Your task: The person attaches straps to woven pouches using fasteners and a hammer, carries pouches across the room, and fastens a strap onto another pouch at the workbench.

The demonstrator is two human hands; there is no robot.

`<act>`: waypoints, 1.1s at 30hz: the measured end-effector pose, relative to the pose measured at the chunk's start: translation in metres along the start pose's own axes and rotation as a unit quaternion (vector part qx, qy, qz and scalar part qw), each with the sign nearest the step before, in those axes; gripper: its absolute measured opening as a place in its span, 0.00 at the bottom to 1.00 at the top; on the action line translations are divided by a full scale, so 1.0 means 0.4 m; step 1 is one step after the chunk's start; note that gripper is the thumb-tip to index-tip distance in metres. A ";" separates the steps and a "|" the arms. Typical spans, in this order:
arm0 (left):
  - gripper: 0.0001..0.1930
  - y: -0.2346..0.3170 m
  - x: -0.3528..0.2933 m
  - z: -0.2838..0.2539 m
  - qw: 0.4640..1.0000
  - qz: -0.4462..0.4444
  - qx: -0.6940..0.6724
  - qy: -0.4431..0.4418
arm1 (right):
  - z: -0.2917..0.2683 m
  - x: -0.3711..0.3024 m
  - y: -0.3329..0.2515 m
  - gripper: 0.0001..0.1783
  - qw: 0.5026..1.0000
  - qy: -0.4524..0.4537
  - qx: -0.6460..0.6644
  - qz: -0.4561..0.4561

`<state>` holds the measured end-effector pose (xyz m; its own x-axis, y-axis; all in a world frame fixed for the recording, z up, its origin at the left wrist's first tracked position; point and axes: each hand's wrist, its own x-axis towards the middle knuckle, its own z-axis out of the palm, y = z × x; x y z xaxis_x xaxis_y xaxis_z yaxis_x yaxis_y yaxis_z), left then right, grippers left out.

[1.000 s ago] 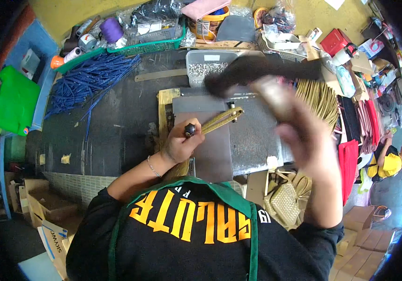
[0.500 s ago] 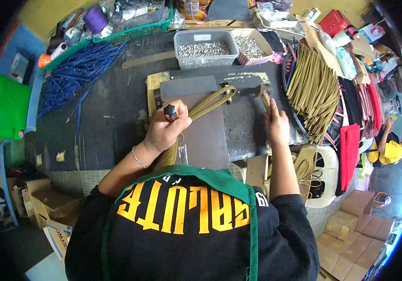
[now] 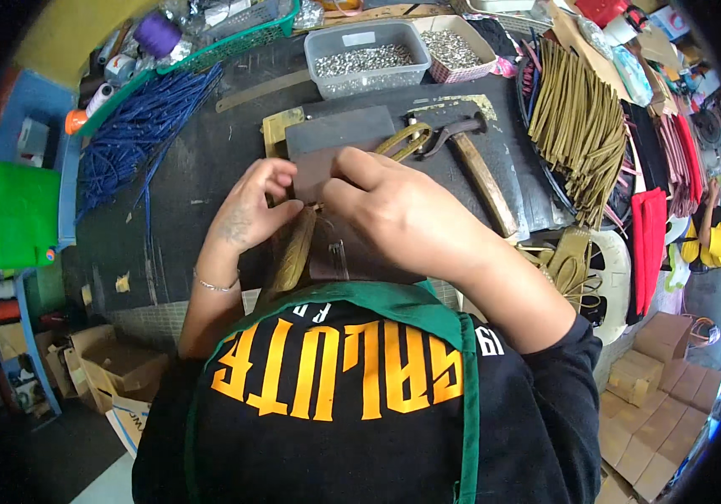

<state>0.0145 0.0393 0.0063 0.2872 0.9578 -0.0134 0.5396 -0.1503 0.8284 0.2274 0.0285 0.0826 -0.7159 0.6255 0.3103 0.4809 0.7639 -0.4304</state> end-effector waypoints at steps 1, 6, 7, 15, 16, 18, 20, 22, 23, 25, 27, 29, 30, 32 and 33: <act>0.16 0.002 -0.008 -0.006 0.997 -0.064 0.006 -0.045 | 0.002 -0.009 -0.005 0.14 1.000 -0.003 0.003 0.000; 0.06 0.006 -0.033 0.013 0.999 -0.020 0.035 0.010 | 0.007 -0.037 -0.034 0.18 1.000 -0.004 -0.023 -0.011; 0.07 0.010 -0.032 0.016 0.998 -0.048 0.047 0.012 | 0.009 -0.045 -0.036 0.19 0.999 -0.009 -0.032 -0.012; 0.09 0.012 -0.052 0.039 0.999 -0.044 -0.018 0.005 | 0.021 -0.109 -0.037 0.14 0.995 -0.050 -0.053 0.064; 0.09 0.016 -0.055 0.040 0.999 -0.048 -0.022 0.005 | 0.033 -0.122 -0.034 0.12 0.992 -0.059 -0.041 0.101; 0.09 0.023 -0.057 0.046 0.999 -0.036 -0.003 0.003 | 0.056 -0.143 -0.031 0.11 0.987 -0.069 -0.030 0.143; 0.09 0.027 -0.058 0.052 1.000 -0.024 0.017 0.002 | 0.075 -0.155 -0.030 0.10 0.990 -0.017 0.020 0.139; 0.08 0.030 -0.061 0.055 1.000 -0.020 0.010 0.016 | 0.086 -0.158 -0.027 0.11 0.991 -0.004 0.015 0.132; 0.08 0.029 -0.061 0.057 1.000 -0.019 0.011 0.015 | 0.090 -0.158 -0.025 0.11 0.992 0.009 0.009 0.124; 0.07 0.025 -0.067 0.063 0.999 -0.027 -0.010 0.037 | 0.097 -0.158 -0.025 0.11 0.989 0.005 0.017 0.145; 0.07 0.024 -0.070 0.073 0.998 -0.029 -0.035 0.046 | 0.112 -0.167 -0.020 0.11 0.985 0.001 0.023 0.170; 0.06 0.024 -0.069 0.075 0.996 -0.034 -0.059 0.057 | 0.147 -0.181 -0.008 0.16 0.982 0.067 0.058 0.164; 0.06 0.024 -0.070 0.073 0.995 -0.037 -0.080 0.052 | 0.156 -0.184 -0.008 0.16 0.982 0.068 0.058 0.164; 0.06 0.019 -0.070 0.068 0.993 -0.040 -0.098 0.047 | 0.168 -0.185 -0.009 0.19 0.977 0.108 0.092 0.162; 0.07 0.014 -0.071 0.066 0.993 -0.028 -0.102 0.048 | 0.168 -0.179 -0.013 0.19 0.977 0.109 0.094 0.161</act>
<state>0.0304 0.0048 -0.0036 0.1795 0.9836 -0.0182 0.3788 -0.0521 0.9240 0.2421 -0.0308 0.0057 -0.4089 0.8626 0.2978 0.5473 0.4929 -0.6764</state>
